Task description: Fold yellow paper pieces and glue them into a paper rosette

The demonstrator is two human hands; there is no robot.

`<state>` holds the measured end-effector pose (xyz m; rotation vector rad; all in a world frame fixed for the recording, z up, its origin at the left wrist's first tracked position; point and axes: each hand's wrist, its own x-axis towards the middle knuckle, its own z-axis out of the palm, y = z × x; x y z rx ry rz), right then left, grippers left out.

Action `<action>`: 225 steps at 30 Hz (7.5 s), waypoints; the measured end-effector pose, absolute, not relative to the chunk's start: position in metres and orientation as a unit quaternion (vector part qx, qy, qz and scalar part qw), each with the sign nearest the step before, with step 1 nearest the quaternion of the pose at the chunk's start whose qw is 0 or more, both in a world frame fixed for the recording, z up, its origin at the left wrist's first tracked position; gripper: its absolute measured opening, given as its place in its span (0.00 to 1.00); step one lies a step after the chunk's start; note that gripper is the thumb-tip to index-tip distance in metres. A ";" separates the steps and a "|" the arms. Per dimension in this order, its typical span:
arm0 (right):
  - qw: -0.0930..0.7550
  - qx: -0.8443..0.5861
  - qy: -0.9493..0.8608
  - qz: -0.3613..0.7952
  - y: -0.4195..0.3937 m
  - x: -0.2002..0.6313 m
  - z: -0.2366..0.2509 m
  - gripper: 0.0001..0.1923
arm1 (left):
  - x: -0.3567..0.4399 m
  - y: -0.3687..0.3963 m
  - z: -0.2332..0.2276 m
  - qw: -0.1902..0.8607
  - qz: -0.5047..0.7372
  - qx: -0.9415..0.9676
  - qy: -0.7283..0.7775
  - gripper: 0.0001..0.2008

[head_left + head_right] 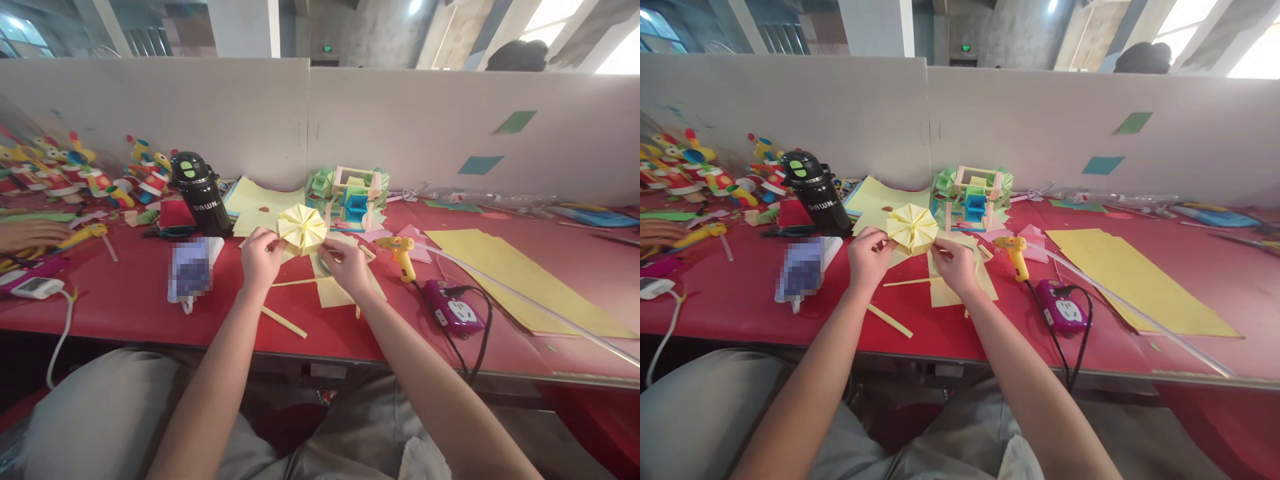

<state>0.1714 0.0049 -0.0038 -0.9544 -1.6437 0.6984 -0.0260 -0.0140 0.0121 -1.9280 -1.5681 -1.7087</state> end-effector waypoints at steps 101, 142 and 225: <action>0.427 -0.388 -0.724 0.378 -0.005 0.175 0.006 0.16 | -0.040 -0.004 0.004 -0.141 -0.629 -0.535 -0.546 0.30; 0.548 -0.371 -0.543 0.517 0.013 0.184 0.006 0.20 | -0.040 -0.008 0.011 -0.443 -0.603 -0.498 -0.439 0.21; 0.460 -0.416 -0.645 0.448 0.019 0.189 -0.001 0.31 | -0.037 -0.013 0.016 -0.389 -0.534 -0.512 -0.549 0.26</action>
